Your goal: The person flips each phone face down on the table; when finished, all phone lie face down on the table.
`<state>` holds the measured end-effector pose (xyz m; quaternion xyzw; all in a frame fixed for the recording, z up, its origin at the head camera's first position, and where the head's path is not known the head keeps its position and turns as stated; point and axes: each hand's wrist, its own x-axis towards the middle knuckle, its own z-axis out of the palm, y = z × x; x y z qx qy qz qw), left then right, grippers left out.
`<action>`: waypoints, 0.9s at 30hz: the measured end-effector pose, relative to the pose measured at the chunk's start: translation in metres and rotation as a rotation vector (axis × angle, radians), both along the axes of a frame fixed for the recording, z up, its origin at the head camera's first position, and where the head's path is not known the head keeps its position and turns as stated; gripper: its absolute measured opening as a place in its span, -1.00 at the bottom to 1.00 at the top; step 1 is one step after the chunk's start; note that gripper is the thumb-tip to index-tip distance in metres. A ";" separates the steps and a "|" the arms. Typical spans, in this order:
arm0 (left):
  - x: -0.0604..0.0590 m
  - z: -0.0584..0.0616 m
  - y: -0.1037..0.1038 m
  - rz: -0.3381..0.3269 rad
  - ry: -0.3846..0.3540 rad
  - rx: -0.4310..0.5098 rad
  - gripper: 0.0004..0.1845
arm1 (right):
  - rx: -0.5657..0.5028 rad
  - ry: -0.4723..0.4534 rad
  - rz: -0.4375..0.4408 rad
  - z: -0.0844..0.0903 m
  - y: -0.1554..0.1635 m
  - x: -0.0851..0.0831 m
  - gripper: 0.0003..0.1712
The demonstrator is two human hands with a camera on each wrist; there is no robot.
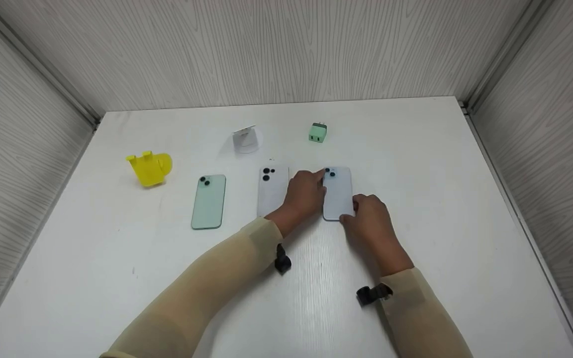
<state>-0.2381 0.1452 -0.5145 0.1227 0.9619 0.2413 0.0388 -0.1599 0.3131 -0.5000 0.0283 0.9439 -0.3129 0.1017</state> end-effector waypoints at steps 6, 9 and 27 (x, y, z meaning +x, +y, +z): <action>0.002 0.001 -0.002 -0.027 0.019 -0.044 -0.49 | 0.002 0.019 -0.003 -0.001 -0.001 0.003 -0.34; 0.002 0.002 -0.002 -0.028 0.013 -0.038 -0.48 | 0.002 0.015 -0.005 0.000 -0.001 0.003 -0.33; -0.016 0.009 -0.029 -0.050 0.058 -0.005 -0.36 | 0.085 0.065 -0.027 0.008 -0.011 -0.002 -0.20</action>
